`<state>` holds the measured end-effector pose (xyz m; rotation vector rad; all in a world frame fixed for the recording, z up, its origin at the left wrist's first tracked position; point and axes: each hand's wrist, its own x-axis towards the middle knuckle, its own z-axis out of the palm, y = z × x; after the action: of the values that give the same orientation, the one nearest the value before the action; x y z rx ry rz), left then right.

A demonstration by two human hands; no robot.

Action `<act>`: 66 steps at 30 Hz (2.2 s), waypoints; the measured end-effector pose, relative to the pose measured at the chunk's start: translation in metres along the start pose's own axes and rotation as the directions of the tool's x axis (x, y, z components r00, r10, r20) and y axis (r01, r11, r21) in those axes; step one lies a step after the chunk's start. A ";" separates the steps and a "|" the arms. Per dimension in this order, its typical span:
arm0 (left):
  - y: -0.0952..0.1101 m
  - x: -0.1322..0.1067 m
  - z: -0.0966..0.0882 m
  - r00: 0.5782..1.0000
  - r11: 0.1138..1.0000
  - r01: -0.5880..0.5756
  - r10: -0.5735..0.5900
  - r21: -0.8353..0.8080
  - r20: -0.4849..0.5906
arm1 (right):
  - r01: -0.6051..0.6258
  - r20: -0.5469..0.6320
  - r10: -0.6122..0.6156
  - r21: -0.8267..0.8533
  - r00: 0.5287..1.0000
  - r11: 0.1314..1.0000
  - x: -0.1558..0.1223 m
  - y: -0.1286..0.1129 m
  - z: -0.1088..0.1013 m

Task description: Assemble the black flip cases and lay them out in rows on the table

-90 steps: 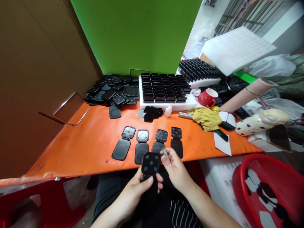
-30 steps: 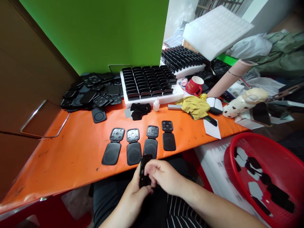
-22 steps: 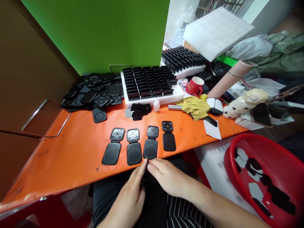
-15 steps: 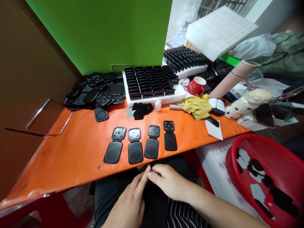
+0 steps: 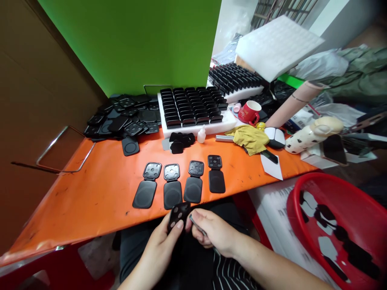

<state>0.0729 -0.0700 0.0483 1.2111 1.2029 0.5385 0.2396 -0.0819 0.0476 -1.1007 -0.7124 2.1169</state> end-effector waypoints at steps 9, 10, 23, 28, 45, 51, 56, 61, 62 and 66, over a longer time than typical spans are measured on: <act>0.000 -0.006 -0.006 0.978 0.934 -0.205 0.187 0.291 0.089 | -0.112 -0.037 0.116 0.102 0.993 0.988 -0.008 -0.003 0.010; 0.001 -0.005 -0.005 0.983 0.944 -0.180 0.166 0.276 0.073 | -0.094 -0.036 0.097 0.082 0.995 0.992 -0.007 -0.003 0.010; 0.001 -0.001 -0.002 0.992 0.993 -0.083 0.090 0.088 -0.084 | -0.098 0.010 0.099 0.265 0.995 0.959 -0.006 -0.007 0.014; 0.000 -0.007 -0.014 0.911 0.802 -0.393 0.406 0.450 0.073 | -0.153 -0.029 0.174 0.348 0.984 0.925 -0.010 -0.010 0.015; -0.005 -0.015 -0.011 0.758 0.348 -0.597 0.540 0.723 0.367 | -0.154 -0.073 0.173 0.218 0.982 0.964 -0.014 -0.002 0.003; -0.010 -0.009 0.002 0.881 0.708 -0.446 0.456 0.548 0.128 | -0.071 -0.109 0.108 0.301 0.988 0.951 -0.013 0.008 0.004; 0.002 -0.002 0.005 0.965 0.982 -0.051 0.095 0.179 -0.245 | -0.169 0.089 0.148 0.314 0.985 0.934 -0.013 0.009 0.001; 0.006 -0.007 0.000 0.969 0.952 -0.172 0.210 0.255 -0.132 | -0.243 0.084 0.228 0.324 0.970 0.914 -0.009 0.006 0.003; 0.005 -0.009 -0.001 0.961 0.925 -0.224 0.262 0.308 -0.086 | -0.247 0.081 0.234 0.337 0.969 0.909 -0.008 0.005 0.003; 0.001 -0.010 -0.003 0.899 0.796 -0.424 0.426 0.432 0.098 | -0.291 0.119 0.266 0.411 0.957 0.864 -0.005 0.005 -0.004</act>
<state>0.0670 -0.0772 0.0537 1.9050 1.0862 0.6134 0.2440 -0.0882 0.0452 -0.9410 -0.0947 2.4033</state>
